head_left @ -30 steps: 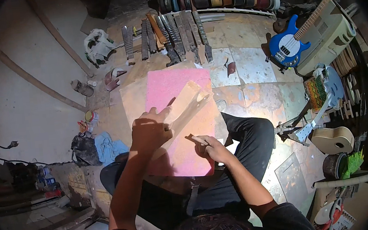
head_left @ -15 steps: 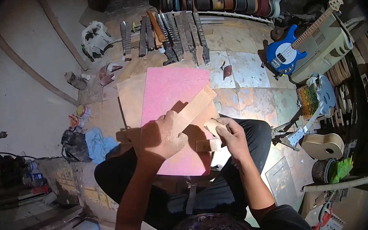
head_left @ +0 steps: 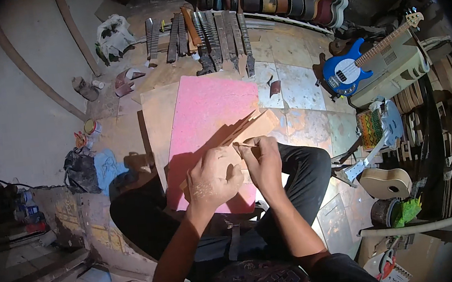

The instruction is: The person sands a wooden guitar neck and then a wooden guitar body using a block of sandpaper, moving the block back and forth along the surfaces and edges of the wood.

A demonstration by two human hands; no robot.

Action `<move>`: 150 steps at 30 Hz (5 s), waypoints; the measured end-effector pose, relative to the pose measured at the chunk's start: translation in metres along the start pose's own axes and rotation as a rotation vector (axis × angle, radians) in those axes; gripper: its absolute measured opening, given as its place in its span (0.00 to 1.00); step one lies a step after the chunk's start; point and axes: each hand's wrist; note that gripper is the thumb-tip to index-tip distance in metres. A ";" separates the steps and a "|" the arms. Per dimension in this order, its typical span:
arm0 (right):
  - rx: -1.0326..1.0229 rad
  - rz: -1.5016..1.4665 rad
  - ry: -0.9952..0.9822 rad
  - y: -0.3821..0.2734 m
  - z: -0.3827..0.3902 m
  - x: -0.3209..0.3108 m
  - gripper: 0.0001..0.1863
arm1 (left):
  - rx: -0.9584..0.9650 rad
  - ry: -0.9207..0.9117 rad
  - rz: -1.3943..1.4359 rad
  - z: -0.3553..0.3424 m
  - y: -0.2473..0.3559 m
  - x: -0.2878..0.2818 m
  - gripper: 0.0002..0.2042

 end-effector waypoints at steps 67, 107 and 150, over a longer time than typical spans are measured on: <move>0.501 -0.704 -0.322 0.069 0.024 -0.059 0.22 | -0.064 -0.809 -0.498 -0.061 0.002 -0.017 0.27; 0.732 -0.765 -0.493 0.084 0.037 -0.048 0.15 | -0.126 -1.115 -0.477 -0.107 -0.023 -0.002 0.34; -0.263 -0.058 -0.388 0.027 0.023 -0.017 0.33 | -0.298 -0.772 -0.212 -0.042 -0.003 -0.018 0.28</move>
Point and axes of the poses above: each hand's wrist, its own z-axis away from the middle knuckle, its own x-axis out of the palm, y = z × x, and after that the axes turned 15 degrees about x, right-handed
